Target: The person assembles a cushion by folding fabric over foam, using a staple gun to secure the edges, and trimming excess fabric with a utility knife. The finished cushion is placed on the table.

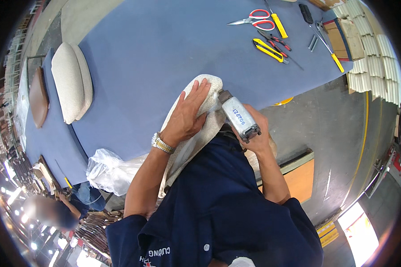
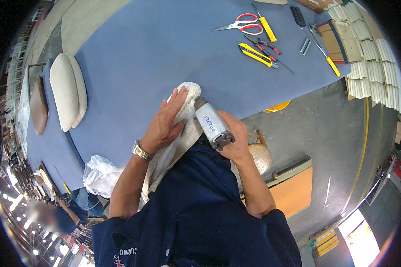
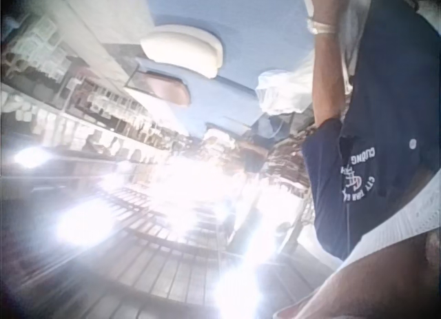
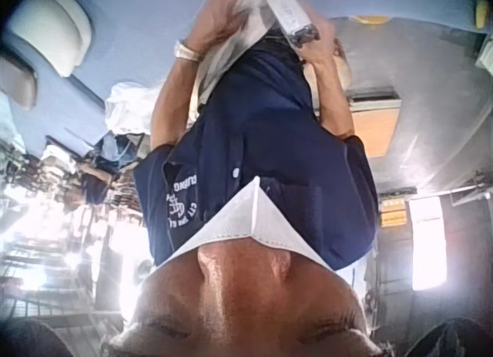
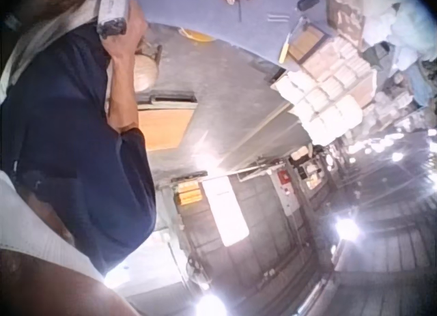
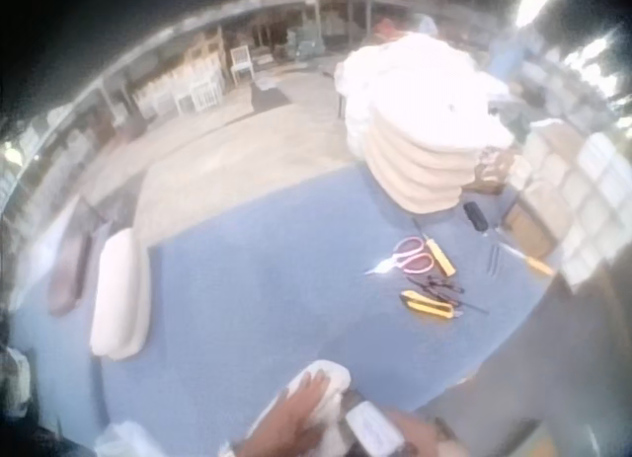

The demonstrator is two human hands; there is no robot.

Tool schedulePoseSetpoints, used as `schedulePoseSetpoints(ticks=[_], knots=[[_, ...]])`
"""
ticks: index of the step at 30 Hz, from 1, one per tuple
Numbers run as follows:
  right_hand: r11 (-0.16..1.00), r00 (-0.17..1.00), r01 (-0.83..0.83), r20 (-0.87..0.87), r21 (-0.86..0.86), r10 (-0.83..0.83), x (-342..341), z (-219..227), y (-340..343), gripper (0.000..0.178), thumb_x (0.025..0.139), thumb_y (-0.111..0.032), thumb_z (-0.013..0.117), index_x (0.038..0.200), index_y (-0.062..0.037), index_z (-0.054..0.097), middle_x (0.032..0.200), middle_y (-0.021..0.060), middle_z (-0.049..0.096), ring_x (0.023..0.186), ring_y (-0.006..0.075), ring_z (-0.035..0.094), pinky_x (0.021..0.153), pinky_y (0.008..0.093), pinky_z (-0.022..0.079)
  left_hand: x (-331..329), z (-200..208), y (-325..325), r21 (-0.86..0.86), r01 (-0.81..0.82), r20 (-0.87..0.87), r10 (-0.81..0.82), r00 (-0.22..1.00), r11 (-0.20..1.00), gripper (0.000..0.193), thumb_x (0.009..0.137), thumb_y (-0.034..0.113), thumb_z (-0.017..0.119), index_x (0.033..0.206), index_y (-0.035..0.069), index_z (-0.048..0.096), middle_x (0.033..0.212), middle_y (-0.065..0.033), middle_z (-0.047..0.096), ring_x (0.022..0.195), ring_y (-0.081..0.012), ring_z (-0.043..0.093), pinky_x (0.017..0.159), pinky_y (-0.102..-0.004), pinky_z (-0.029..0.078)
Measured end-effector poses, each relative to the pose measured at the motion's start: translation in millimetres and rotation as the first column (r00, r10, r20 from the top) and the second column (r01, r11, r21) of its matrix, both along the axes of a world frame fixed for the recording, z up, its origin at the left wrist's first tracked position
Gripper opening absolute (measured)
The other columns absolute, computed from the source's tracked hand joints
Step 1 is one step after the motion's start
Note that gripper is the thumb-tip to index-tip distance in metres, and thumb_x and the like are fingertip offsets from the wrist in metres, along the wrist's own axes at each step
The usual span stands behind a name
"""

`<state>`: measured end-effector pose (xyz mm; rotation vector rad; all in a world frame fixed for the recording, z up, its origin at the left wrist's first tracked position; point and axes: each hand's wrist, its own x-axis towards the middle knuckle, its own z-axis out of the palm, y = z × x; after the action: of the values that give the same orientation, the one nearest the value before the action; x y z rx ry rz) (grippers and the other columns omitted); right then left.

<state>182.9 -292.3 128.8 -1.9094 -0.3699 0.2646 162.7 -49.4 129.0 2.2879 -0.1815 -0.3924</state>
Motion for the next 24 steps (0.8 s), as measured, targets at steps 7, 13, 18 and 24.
schedulePoseSetpoints(ticks=[7, 13, 18, 24], knots=[[0.999, 0.997, 0.026, 0.07, 0.04, -0.029, 1, -10, 8, 0.044, 0.076, -0.012, 0.081, 0.116, -0.0003, 0.068, 0.097, 0.0153, 0.073, 0.085, 0.0324, 0.074, 0.077, 0.036, 0.057, 0, 4, -1, -0.002, -0.051, 0.062, 0.051, 0.997, 0.999, 0.087, 0.083, -0.006, 0.066, 0.162, 0.013, 0.034, 0.167, -0.0142, 0.035, 0.155, -0.0353, 0.029, 0.124, -0.0515, 0.031], [0.997, 0.999, -0.043, -0.006, 0.059, 0.044, 10, -1, 6, 0.041, 0.077, -0.014, 0.076, 0.115, 0.0014, 0.069, 0.1, 0.0188, 0.072, 0.089, 0.035, 0.073, 0.078, 0.0368, 0.056, 2, 6, -2, -0.027, -0.061, 0.108, 0.063, 0.992, 0.998, 0.083, 0.08, -0.009, 0.067, 0.157, 0.007, 0.04, 0.162, -0.0188, 0.04, 0.152, -0.0346, 0.036, 0.123, -0.0414, 0.037], [0.994, 0.996, -0.088, 0.019, 0.067, 0.087, 15, -7, 4, 0.045, 0.075, -0.016, 0.077, 0.116, 0.0011, 0.068, 0.101, 0.0188, 0.072, 0.089, 0.0372, 0.072, 0.079, 0.0377, 0.056, 2, 3, -1, -0.014, -0.066, 0.137, 0.067, 0.988, 0.998, 0.081, 0.08, -0.009, 0.067, 0.156, 0.006, 0.042, 0.161, -0.0192, 0.043, 0.15, -0.0348, 0.039, 0.122, -0.0418, 0.038], [0.988, 0.989, -0.149, 0.012, 0.045, 0.148, 23, -11, 2, 0.051, 0.072, -0.018, 0.08, 0.117, 0.0007, 0.066, 0.103, 0.0195, 0.071, 0.092, 0.0407, 0.07, 0.08, 0.0413, 0.055, 4, 3, -1, -0.008, -0.072, 0.146, 0.072, 0.987, 0.997, 0.079, 0.081, -0.009, 0.067, 0.155, 0.006, 0.043, 0.159, -0.0193, 0.044, 0.149, -0.035, 0.04, 0.122, -0.0414, 0.039]])
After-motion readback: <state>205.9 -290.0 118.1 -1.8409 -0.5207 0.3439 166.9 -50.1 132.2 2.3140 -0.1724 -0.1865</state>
